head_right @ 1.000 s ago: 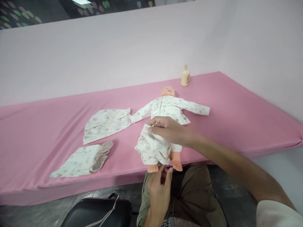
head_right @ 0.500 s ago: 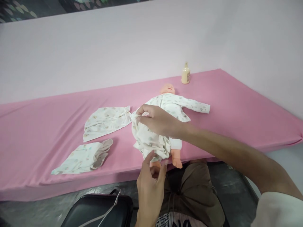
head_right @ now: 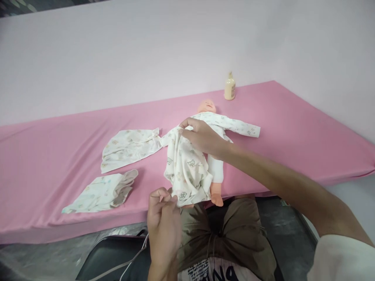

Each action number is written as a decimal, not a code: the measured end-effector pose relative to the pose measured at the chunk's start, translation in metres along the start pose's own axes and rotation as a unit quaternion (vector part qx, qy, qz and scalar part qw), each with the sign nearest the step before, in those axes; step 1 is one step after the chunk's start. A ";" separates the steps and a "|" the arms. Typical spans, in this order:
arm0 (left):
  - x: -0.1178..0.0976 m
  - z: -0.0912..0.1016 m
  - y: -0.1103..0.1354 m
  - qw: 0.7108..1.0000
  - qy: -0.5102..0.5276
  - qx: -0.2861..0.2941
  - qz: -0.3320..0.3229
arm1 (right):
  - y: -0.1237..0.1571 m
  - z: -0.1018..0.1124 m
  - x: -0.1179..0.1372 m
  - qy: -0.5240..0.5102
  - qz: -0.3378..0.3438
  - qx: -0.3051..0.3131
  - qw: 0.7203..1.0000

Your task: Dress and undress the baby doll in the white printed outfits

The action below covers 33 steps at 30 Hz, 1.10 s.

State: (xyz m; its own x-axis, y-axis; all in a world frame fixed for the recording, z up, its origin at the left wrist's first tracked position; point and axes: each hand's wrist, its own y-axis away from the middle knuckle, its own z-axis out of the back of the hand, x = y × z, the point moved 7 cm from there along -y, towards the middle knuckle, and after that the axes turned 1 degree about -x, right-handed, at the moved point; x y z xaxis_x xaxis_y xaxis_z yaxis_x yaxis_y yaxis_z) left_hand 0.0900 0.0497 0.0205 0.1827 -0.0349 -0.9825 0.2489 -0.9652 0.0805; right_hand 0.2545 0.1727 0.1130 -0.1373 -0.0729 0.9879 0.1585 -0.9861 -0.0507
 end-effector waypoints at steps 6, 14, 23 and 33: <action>-0.009 -0.010 -0.025 0.995 0.075 0.056 0.036 | -0.009 0.009 -0.004 0.032 0.004 -0.015 0.999; -0.016 -0.003 -0.031 0.973 -0.193 0.118 -0.055 | 0.077 0.025 -0.022 0.329 0.129 -0.105 0.929; -0.057 -0.082 -0.106 0.771 -0.487 0.353 -0.210 | 0.140 -0.020 -0.072 0.469 0.152 -0.008 0.870; -0.053 -0.107 -0.106 0.712 -0.521 0.379 -0.280 | 0.150 -0.006 -0.037 0.348 0.260 -0.089 0.896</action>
State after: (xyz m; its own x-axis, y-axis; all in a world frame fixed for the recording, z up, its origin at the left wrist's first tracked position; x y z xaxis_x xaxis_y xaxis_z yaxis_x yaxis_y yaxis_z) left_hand 0.1554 0.1812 0.0821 -0.6460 0.6174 -0.4488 -0.6508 -0.7528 -0.0988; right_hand 0.2779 0.0267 0.0684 -0.6763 -0.5441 0.4965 0.2274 -0.7953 -0.5619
